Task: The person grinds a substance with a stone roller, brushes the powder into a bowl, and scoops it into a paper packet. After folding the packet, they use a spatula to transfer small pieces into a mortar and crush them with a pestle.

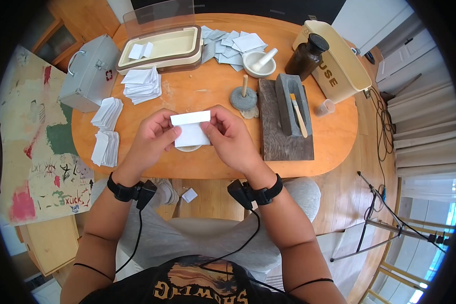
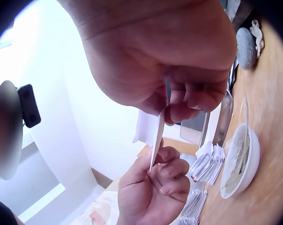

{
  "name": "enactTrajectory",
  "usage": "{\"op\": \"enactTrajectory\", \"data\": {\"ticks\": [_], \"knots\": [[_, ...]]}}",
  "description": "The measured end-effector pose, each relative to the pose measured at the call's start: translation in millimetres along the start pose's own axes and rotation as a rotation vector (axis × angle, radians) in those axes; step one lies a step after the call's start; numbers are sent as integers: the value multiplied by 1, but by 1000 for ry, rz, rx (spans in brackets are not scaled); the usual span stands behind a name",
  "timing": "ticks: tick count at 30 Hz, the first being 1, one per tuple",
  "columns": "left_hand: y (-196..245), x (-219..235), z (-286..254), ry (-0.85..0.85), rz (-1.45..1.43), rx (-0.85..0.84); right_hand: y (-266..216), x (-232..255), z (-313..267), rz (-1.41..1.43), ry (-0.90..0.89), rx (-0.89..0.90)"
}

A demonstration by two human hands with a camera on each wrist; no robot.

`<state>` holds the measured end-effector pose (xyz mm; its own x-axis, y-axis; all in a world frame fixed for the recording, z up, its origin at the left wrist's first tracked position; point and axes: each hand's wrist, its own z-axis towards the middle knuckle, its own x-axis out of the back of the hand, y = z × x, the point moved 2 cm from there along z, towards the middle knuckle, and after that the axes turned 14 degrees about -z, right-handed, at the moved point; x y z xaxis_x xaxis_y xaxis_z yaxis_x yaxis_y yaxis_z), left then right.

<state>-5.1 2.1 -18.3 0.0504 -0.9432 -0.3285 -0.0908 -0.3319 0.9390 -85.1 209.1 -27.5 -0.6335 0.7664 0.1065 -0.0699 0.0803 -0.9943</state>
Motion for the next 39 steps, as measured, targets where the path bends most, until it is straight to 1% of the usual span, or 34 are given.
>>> {"op": "enactTrajectory", "data": {"ticks": [1,3,5,7,9,10,12,14,16,18,19,20,21,22,24,26,28,29,30,31,32,33,34,35,36,37,39], "knots": [[0,1,0,-3,13,24,-1,-1,-1,0,0,0],[3,0,0,9,19,37,-14,-4,-5,101,44,60],[3,-2,0,23,23,49,-16,2,-4,104,36,36],[1,-4,-1,16,46,-11,-14,3,-3,106,28,10],[-1,-5,-1,16,34,-11,-11,4,-3,-43,82,-3],[-2,-6,-1,15,24,-13,-9,3,-3,-43,82,-4],[-2,-6,-1,7,35,-12,-9,3,-4,-115,95,72],[1,-6,-2,0,47,-13,-9,3,-5,-129,100,92],[6,-5,-3,-19,40,53,-9,4,-5,-143,104,113],[3,-1,-2,-49,17,29,-12,7,-5,-283,140,311],[2,1,-2,-81,-4,4,-15,8,-6,-284,140,311],[0,-2,-2,-80,-5,4,-23,9,-9,-455,188,466],[-1,-6,-2,-41,5,-81,-29,9,-12,-627,235,620],[-1,-8,-2,0,15,-165,-30,8,-12,-627,234,621],[1,-10,-2,2,5,-141,-32,6,-16,-722,365,730],[0,-11,-3,2,-7,-117,-32,4,-16,-726,371,725],[-4,-10,-2,-35,61,-134,-32,2,-16,-731,378,720],[-5,-8,-3,-36,61,-133,-29,2,-15,-669,354,652],[-5,-8,-3,-39,203,-215,-27,2,-14,-608,331,584],[-4,-8,-4,-42,347,-298,-29,1,-14,-608,331,584],[-5,-8,-5,-42,346,-298,-31,1,-13,-579,339,540],[-5,-9,-5,-9,286,-246,-32,1,-13,-549,346,496],[-6,-9,-5,24,226,-195,-32,2,-12,-549,346,496],[-4,-10,-6,24,226,-195,-32,4,-11,-532,289,454],[-2,-11,-6,36,184,-148,-31,5,-11,-515,233,412],[0,-12,-7,49,142,-102,-29,5,-10,-515,234,411],[2,-16,-7,50,129,-124,-24,5,-10,-511,236,379]]}}
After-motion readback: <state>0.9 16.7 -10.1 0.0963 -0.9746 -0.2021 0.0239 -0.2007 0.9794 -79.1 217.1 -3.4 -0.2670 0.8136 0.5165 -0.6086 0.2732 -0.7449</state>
